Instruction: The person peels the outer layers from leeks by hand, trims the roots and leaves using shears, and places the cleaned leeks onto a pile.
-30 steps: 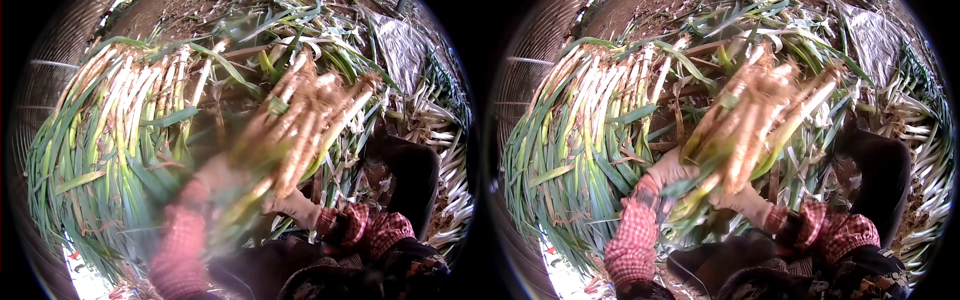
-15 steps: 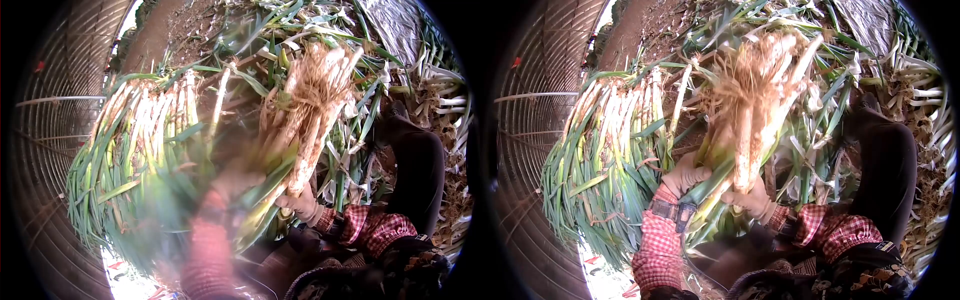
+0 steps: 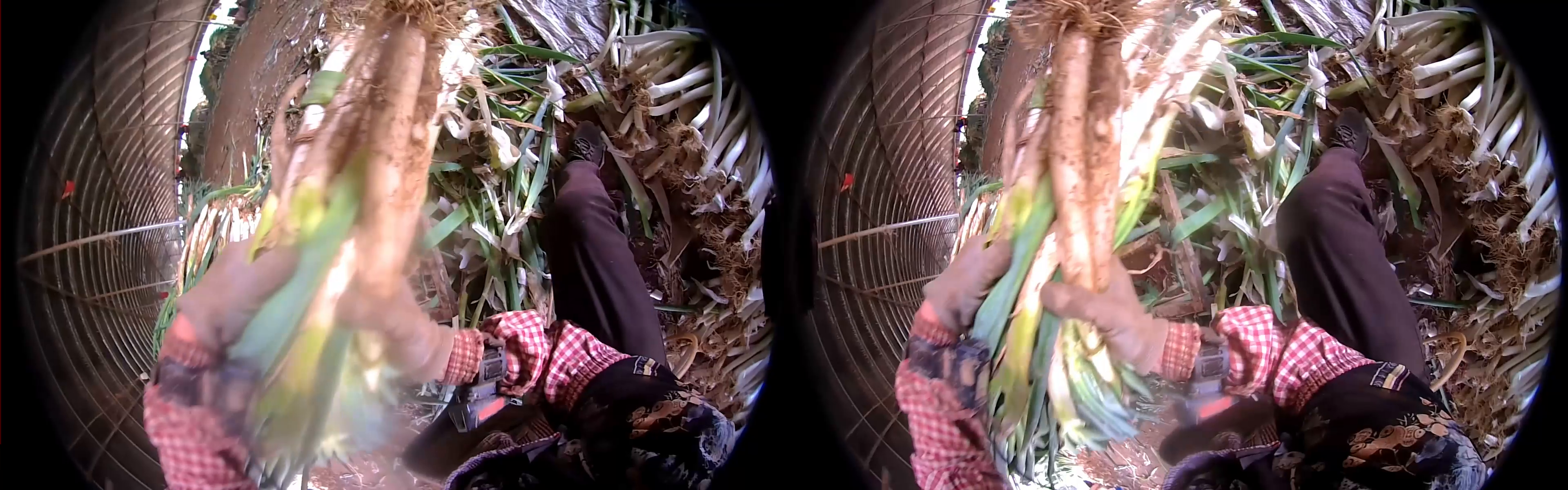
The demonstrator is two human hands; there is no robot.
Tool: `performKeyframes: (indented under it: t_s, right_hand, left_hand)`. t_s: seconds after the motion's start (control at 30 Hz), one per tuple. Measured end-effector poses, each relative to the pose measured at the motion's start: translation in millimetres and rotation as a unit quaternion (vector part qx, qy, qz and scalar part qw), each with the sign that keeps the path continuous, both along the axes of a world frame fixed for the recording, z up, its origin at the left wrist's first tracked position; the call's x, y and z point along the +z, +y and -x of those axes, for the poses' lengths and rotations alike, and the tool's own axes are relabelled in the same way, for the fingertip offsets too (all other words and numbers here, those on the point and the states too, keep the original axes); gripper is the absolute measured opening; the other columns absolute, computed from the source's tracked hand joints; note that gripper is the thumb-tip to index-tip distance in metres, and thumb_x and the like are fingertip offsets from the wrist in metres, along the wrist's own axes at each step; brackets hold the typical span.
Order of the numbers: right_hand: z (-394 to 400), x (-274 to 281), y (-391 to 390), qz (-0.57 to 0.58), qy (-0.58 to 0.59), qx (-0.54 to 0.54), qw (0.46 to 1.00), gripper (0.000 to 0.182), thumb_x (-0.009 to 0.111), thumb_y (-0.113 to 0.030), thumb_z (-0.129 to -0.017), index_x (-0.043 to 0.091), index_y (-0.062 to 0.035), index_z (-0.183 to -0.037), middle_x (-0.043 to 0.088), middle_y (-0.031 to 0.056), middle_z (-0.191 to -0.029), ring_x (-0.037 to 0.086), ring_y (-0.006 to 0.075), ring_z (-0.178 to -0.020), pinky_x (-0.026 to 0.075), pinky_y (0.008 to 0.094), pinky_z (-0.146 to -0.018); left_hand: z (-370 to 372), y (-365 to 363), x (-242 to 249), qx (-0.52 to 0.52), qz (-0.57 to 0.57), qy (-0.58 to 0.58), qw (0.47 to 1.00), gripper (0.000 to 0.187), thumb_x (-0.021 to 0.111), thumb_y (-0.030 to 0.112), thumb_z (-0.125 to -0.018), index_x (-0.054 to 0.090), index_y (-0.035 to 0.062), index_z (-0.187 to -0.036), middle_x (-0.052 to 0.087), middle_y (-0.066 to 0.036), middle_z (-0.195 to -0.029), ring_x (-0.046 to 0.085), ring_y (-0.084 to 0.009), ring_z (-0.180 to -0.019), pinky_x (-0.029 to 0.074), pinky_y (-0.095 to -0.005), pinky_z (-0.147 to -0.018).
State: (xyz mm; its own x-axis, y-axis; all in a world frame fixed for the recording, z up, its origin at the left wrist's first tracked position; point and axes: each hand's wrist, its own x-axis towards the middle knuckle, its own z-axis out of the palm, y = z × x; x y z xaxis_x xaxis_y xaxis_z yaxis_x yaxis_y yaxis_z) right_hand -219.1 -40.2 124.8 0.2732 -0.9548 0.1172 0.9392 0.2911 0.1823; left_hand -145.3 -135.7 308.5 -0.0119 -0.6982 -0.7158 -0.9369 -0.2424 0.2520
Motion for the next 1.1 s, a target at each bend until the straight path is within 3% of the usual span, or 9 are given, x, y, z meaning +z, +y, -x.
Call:
performKeyframes:
  t_s: [0.1, 0.17, 0.37, 0.47, 0.57, 0.7, 0.9, 1.0, 1.1]
  right_hand:
    - [-12, 16, 15, 0.021, -0.033, 0.037, 0.999, 0.087, 0.075, -0.016, -0.081, 0.029, 0.0019, -0.152, 0.058, 0.0127, -0.131, 0.060, 0.0206, -0.112, 0.051, 0.0352, -0.101]
    - [-22, 22, 19, 0.026, -0.028, 0.062, 0.997, 0.073, 0.070, -0.025, -0.088, 0.038, 0.0011, -0.148, 0.061, 0.0116, -0.129, 0.062, 0.0205, -0.111, 0.052, 0.0344, -0.098]
    - [-69, -25, -13, 0.053, 0.093, 0.220, 0.969, 0.069, 0.058, -0.058, -0.096, 0.057, -0.0022, -0.137, 0.070, 0.0129, -0.120, 0.068, 0.0221, -0.104, 0.054, 0.0349, -0.089]
    - [-110, -199, -56, 0.249, 0.683, 0.182, 0.662, 0.083, 0.063, -0.072, -0.086, 0.069, 0.0020, -0.123, 0.072, 0.0228, -0.115, 0.072, 0.0315, -0.098, 0.056, 0.0378, -0.088]
    - [10, -180, -34, 0.234, 0.759, 0.165, 0.584, 0.059, 0.070, -0.058, -0.088, 0.072, -0.0040, -0.113, 0.076, 0.0122, -0.093, 0.071, 0.0211, -0.083, 0.057, 0.0356, -0.081]
    - [63, -252, 2, 0.375, 0.857, 0.236, 0.263, 0.041, 0.065, -0.045, -0.091, 0.071, -0.0161, -0.119, 0.073, 0.0149, -0.095, 0.071, 0.0317, -0.082, 0.057, 0.0423, -0.076]
    - [81, -218, 24, 0.397, 0.873, 0.196, 0.204, 0.041, 0.064, -0.039, -0.090, 0.068, -0.0131, -0.122, 0.073, 0.0163, -0.096, 0.070, 0.0311, -0.082, 0.057, 0.0416, -0.077]
    - [86, -214, 30, 0.385, 0.886, 0.159, 0.205, 0.041, 0.064, -0.036, -0.090, 0.066, -0.0116, -0.123, 0.072, 0.0170, -0.096, 0.070, 0.0308, -0.082, 0.057, 0.0412, -0.077]
    - [90, -201, 27, 0.365, 0.895, 0.138, 0.217, 0.042, 0.064, -0.033, -0.090, 0.065, -0.0100, -0.125, 0.072, 0.0177, -0.096, 0.070, 0.0305, -0.082, 0.057, 0.0409, -0.077]
  left_hand:
    - [7, 19, 41, 0.046, -0.017, -0.025, 0.999, 0.058, 0.068, 0.043, -0.094, 0.063, -0.0004, -0.131, 0.073, -0.009, -0.103, 0.069, -0.0146, -0.084, 0.055, -0.0269, -0.069]
    - [-20, 19, 54, 0.035, -0.046, -0.025, 0.998, 0.066, 0.063, 0.060, -0.094, 0.069, 0.0014, -0.124, 0.075, -0.009, -0.098, 0.070, -0.0138, -0.081, 0.055, -0.0282, -0.067]
    - [-133, 9, -18, -0.006, 0.229, -0.214, 0.949, 0.055, 0.053, 0.052, -0.101, 0.070, 0.0030, -0.121, 0.073, -0.014, -0.107, 0.070, -0.0225, -0.095, 0.054, -0.0361, -0.083]
    - [-220, 53, -112, 0.120, 0.243, -0.286, 0.919, 0.047, 0.052, 0.043, -0.104, 0.068, 0.0028, -0.122, 0.072, -0.018, -0.113, 0.069, -0.0280, -0.104, 0.053, -0.0405, -0.092]
    - [-321, 135, -238, 0.070, 0.182, -0.177, 0.965, 0.068, 0.064, 0.052, -0.096, 0.055, -0.0028, -0.136, 0.067, -0.023, -0.125, 0.064, -0.0355, -0.117, 0.049, -0.0429, -0.101]
    - [-292, 173, -240, 0.231, 0.205, -0.180, 0.934, 0.053, 0.066, 0.037, -0.094, 0.056, 0.0025, -0.133, 0.067, -0.027, -0.122, 0.062, -0.0436, -0.115, 0.048, -0.0467, -0.100]
    - [-204, 184, -152, 0.090, 0.297, -0.072, 0.948, 0.040, 0.066, 0.026, -0.088, 0.067, 0.0015, -0.119, 0.070, -0.024, -0.116, 0.067, -0.0384, -0.108, 0.052, -0.0413, -0.095]
    - [-158, 197, -187, -0.187, 0.373, 0.067, 0.906, 0.033, 0.070, 0.023, -0.087, 0.071, 0.0047, -0.114, 0.072, -0.017, -0.105, 0.068, -0.0358, -0.100, 0.053, -0.0426, -0.091]
    - [-135, 221, -212, -0.240, 0.274, -0.099, 0.926, 0.048, 0.067, 0.040, -0.084, 0.068, 0.0136, -0.124, 0.057, -0.012, -0.132, 0.048, -0.0341, -0.126, 0.031, -0.0538, -0.106]
